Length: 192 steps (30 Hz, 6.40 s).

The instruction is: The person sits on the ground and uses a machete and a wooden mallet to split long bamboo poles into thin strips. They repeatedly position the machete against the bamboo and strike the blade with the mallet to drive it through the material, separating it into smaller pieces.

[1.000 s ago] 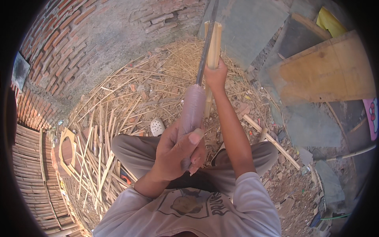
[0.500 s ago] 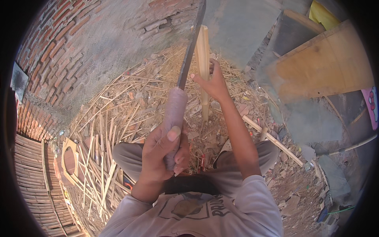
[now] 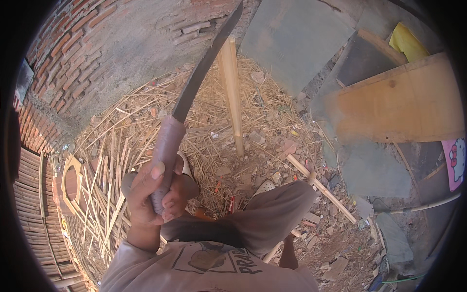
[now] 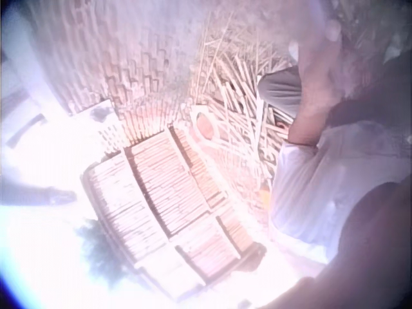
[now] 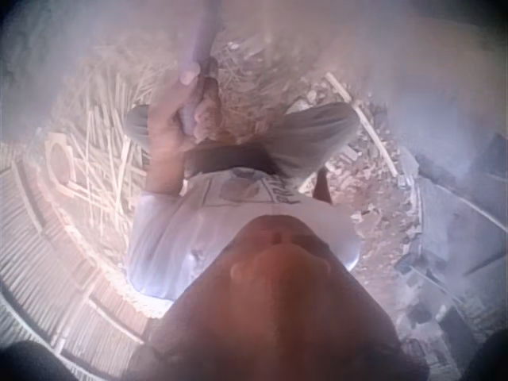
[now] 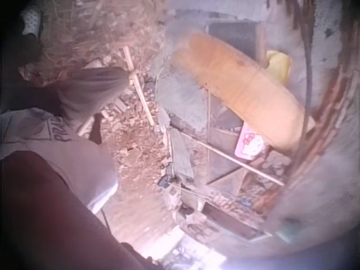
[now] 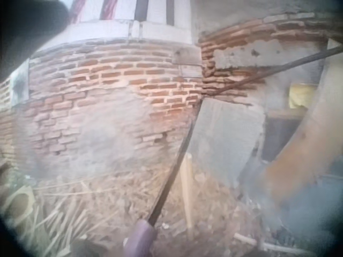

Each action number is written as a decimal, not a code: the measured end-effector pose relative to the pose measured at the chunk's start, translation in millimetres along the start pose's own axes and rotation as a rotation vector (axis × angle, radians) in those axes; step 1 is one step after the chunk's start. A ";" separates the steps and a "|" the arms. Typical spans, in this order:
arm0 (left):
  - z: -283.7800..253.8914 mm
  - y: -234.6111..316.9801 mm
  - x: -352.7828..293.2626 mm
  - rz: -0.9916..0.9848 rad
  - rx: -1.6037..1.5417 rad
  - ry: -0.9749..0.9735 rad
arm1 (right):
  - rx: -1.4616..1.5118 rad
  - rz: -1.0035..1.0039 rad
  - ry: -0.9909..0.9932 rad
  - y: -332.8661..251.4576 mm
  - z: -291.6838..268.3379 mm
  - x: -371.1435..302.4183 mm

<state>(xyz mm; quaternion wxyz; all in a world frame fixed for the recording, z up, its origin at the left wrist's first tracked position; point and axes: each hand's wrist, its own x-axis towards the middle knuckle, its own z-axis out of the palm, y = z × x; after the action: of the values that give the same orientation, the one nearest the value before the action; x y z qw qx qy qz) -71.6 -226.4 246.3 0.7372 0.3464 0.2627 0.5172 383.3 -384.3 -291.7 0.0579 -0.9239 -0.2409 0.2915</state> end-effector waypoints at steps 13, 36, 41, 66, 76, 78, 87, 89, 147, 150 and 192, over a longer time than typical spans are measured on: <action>13.9 4.8 -15.3 -0.009 0.039 -0.014 | 0.096 0.130 0.211 -0.6 28.6 -115.8; -15.4 62.1 -16.0 -0.101 0.060 -0.039 | 0.264 -0.929 0.176 -253.9 -445.6 -297.5; -25.4 67.5 -10.8 -0.113 0.130 -0.008 | 0.382 -0.786 0.257 -246.6 -461.2 -337.8; -39.8 107.7 14.1 -0.199 0.764 -0.077 | 0.623 -0.788 0.405 -246.6 -448.4 -312.5; -28.8 147.4 78.5 0.245 1.854 0.146 | 0.445 -0.863 0.099 -241.9 -412.9 -288.2; -32.7 150.8 82.2 0.277 1.848 0.168 | 0.342 -0.798 -0.088 -242.4 -400.6 -296.2; -48.8 157.2 104.1 0.214 1.784 0.217 | 0.606 -0.817 0.339 -222.8 -438.2 -337.7; -52.4 157.0 110.2 0.218 1.796 0.214 | 0.612 -0.901 0.523 -217.3 -468.8 -343.2; -67.2 115.3 147.3 0.188 1.775 0.139 | 0.722 -1.031 0.452 -247.3 -438.3 -350.1; -67.5 115.7 145.6 0.250 1.778 0.151 | 0.741 -1.015 0.629 -245.2 -447.2 -341.4; -78.1 98.0 145.8 0.296 1.885 0.199 | 0.816 -0.998 0.412 -229.2 -468.2 -327.4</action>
<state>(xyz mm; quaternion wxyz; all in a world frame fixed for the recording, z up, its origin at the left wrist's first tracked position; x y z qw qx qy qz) -139.1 -47.9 270.2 0.0572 0.7811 0.5859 0.2081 320.6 -324.3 317.7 0.5746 -0.6428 -0.4932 0.1156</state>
